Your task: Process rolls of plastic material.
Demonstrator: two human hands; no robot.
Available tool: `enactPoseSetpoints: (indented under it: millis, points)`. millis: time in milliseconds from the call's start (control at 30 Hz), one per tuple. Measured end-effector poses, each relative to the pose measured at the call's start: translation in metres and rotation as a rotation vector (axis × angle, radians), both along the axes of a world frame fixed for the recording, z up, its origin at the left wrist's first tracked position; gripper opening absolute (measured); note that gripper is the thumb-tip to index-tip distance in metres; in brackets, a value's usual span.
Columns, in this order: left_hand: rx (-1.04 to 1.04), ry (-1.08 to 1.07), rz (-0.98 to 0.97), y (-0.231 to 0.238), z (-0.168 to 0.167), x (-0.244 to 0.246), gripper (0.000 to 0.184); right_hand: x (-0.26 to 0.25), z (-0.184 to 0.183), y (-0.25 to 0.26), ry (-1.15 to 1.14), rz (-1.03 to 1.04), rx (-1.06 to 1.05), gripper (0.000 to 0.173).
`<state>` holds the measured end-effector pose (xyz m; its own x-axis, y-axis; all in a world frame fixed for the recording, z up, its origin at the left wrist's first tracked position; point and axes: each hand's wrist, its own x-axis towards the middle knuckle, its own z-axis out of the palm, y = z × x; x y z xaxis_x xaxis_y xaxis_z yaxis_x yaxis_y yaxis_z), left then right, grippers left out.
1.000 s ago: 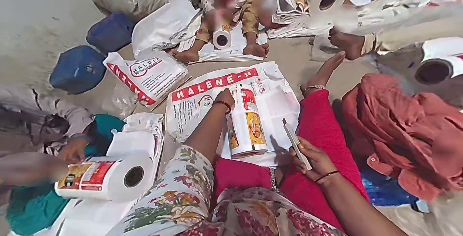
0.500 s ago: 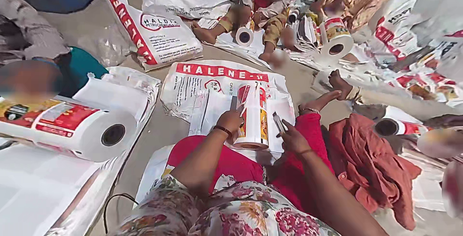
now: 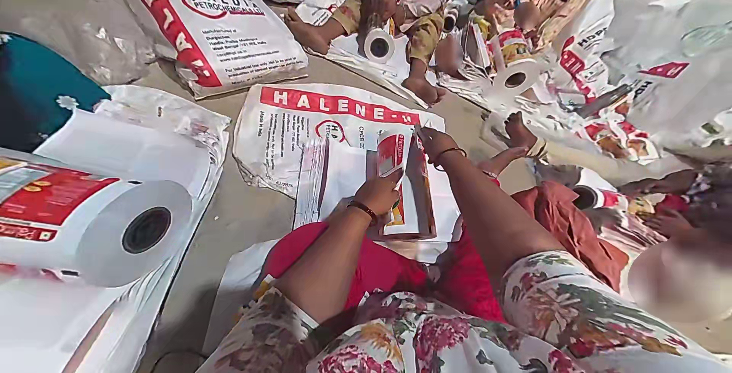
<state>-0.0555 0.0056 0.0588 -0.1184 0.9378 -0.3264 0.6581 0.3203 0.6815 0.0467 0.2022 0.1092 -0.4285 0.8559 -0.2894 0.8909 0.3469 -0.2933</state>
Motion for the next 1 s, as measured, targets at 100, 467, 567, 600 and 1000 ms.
enactPoseSetpoints:
  millis: [100, 467, 567, 600, 1000]
  points:
    - [-0.015, 0.0, -0.029, 0.003, 0.002, -0.001, 0.036, -0.006, 0.002, 0.002, -0.06, 0.057, 0.026, 0.044]
    - [0.022, -0.116, 0.02, 0.004, -0.006, -0.012, 0.032, 0.013, 0.053, -0.023, -0.185, 0.167, -0.206, 0.054]
    - [0.034, -0.201, 0.08, -0.005, -0.005, -0.014, 0.027, 0.044, 0.025, -0.058, 0.111, -0.069, -0.139, 0.053]
    - [0.033, -0.226, 0.093, -0.007, -0.003, -0.016, 0.029, 0.053, 0.014, -0.076, 0.179, -0.103, -0.109, 0.055]
    - [-0.168, 0.105, 0.451, -0.048, -0.008, -0.049, 0.038, 0.095, -0.036, -0.157, 0.085, 0.058, -0.042, 0.08]
